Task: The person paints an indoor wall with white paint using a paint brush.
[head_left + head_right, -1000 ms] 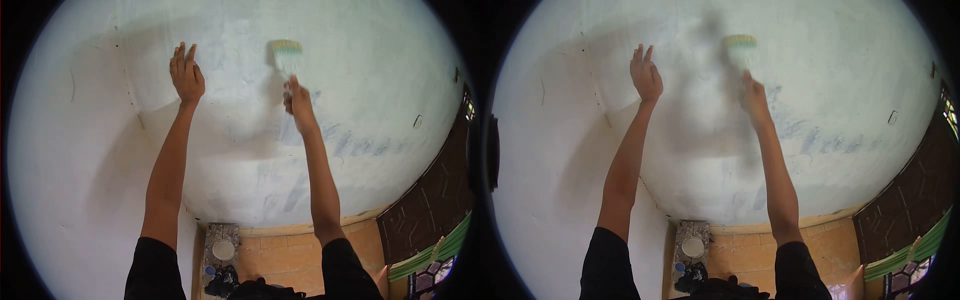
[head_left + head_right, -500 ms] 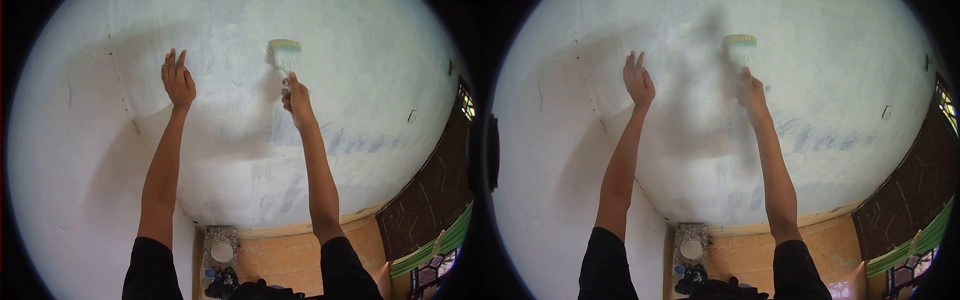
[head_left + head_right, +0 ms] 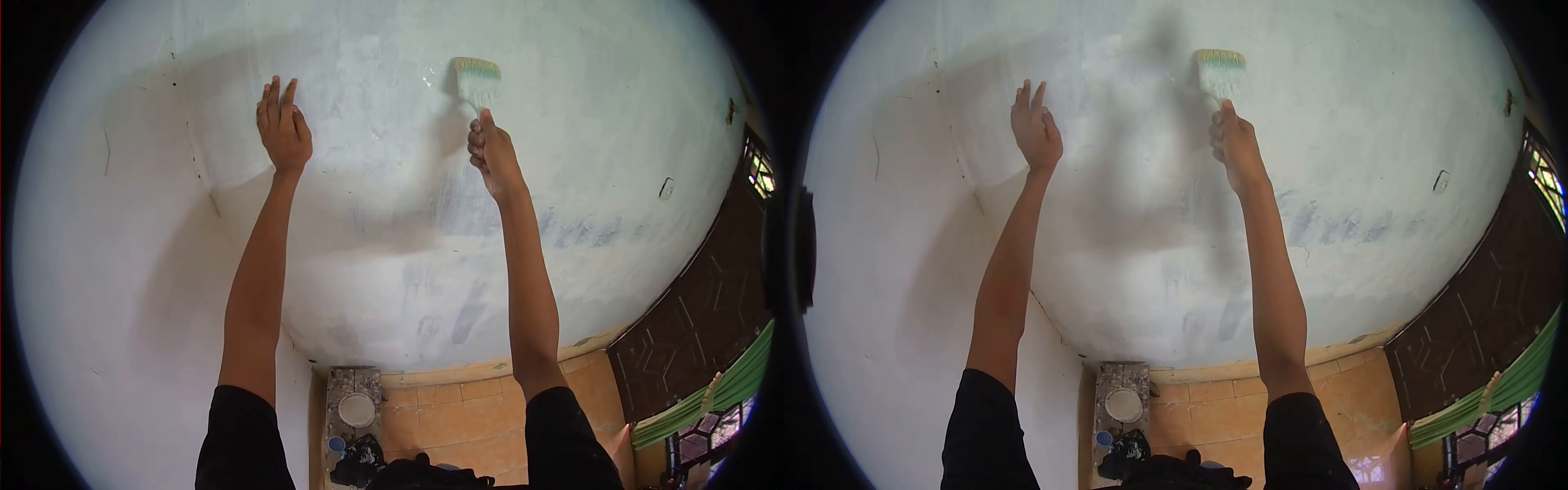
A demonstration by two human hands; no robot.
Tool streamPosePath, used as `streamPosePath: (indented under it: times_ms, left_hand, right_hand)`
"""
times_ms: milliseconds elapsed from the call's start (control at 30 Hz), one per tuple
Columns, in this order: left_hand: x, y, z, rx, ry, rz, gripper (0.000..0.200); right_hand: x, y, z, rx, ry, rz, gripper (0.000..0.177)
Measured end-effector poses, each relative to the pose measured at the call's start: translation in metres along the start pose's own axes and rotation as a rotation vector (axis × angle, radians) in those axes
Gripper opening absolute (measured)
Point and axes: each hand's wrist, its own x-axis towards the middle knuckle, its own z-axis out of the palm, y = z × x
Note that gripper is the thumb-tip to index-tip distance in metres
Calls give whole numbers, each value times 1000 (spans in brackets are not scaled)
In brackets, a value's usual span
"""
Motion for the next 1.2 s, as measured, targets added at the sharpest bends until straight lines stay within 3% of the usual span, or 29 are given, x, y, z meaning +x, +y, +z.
streamPosePath:
  times_ms: [100,233,333,400,467,600,700,800,867,967,1100,1200]
  left_hand:
    - [0,-1,1,2,0,6,45]
    - [1,1,0,5,4,-2,45]
    - [1,1,0,6,5,3,45]
    - [2,0,0,-3,16,12,44]
    - [1,1,0,1,8,19,43]
    - [0,-3,-2,8,-28,32,42]
    - [1,-6,-5,15,-47,40,40]
    - [1,-8,-7,36,-45,45,38]
    - [-1,-5,-2,35,-22,45,38]
    - [0,-3,1,30,13,53,36]
    - [2,-1,-2,-13,-2,59,34]
    - [6,15,-14,-21,-87,-79,35]
  right_hand:
    - [10,42,-17,-50,65,52,43]
    - [-59,88,-26,-59,87,254,45]
    - [-66,63,-20,-42,123,219,44]
    - [-36,33,-17,-63,134,36,43]
    - [-6,5,-18,-52,71,14,43]
    - [-4,51,-27,-64,151,44,44]
    - [-59,100,-32,-75,170,234,46]
    - [-90,85,-31,-143,188,305,44]
    - [-70,61,-35,-152,213,118,44]
    - [-28,11,-53,-55,83,-45,43]
    - [-8,48,-85,-91,145,33,45]
    - [-53,93,-91,-136,200,171,46]
